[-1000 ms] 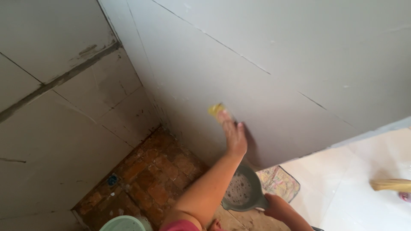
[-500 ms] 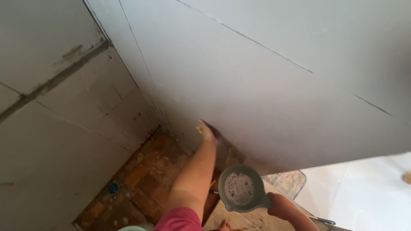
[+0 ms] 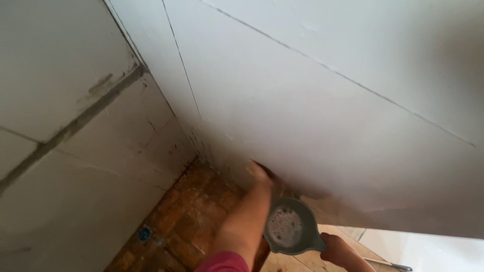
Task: The person scrubs white tiled walls in a bathroom using a yellow sponge and soapy water from a green bucket. They repeatedly dip the sponge, scrub the wall surface, and rinse the sponge, focusing on the lower sections and corners of the wall.
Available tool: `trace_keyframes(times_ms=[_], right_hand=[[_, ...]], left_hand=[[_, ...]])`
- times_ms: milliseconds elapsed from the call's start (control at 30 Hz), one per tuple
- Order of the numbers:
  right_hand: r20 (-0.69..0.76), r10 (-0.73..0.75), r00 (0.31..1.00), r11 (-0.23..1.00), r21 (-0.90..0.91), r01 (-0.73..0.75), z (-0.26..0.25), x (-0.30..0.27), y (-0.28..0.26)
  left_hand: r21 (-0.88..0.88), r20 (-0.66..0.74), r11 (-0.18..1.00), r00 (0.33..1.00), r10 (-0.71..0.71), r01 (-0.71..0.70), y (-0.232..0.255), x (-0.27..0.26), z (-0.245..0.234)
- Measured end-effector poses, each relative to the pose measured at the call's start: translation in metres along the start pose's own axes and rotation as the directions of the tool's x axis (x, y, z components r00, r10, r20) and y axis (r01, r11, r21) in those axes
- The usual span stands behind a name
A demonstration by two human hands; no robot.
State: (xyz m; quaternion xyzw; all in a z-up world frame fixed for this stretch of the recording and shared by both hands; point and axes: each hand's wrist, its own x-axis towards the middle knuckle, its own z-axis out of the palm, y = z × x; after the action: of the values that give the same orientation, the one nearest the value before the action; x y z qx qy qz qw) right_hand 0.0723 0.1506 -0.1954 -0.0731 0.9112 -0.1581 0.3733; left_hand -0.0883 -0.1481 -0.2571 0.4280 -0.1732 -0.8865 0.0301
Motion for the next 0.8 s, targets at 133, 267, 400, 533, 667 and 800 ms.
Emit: trace_keyframes(times_ms=[133,267,400,533,667,800], right_hand=[[0.041,0.019,0.999,0.999,0.025,-0.02,-0.007,0.004,-0.023],[0.068,0.118,0.991,0.993,-0.012,-0.117,-0.005,0.016,-0.045],[0.058,0.006,0.998,1.0,-0.01,-0.006,-0.008,0.021,-0.047],[0.253,0.104,0.962,0.994,-0.038,-0.098,-0.037,0.027,-0.08],[0.365,0.192,0.911,0.966,-0.236,-0.109,-0.098,0.03,-0.158],[0.249,0.08,0.965,0.922,-0.387,0.023,-0.165,0.018,-0.248]], left_hand=[[0.152,-0.109,0.97,0.972,0.208,-0.19,0.122,0.024,0.013],[0.131,-0.072,0.948,0.951,0.3,-0.29,0.236,0.073,0.011],[0.073,0.15,0.883,0.881,0.45,-0.463,0.256,0.121,-0.014],[0.194,0.162,0.927,0.942,0.293,-0.321,0.194,0.124,-0.053],[0.264,0.178,0.961,0.984,0.029,-0.076,0.142,0.112,-0.056],[0.218,0.148,0.975,0.989,0.012,-0.045,0.167,0.114,-0.053]])
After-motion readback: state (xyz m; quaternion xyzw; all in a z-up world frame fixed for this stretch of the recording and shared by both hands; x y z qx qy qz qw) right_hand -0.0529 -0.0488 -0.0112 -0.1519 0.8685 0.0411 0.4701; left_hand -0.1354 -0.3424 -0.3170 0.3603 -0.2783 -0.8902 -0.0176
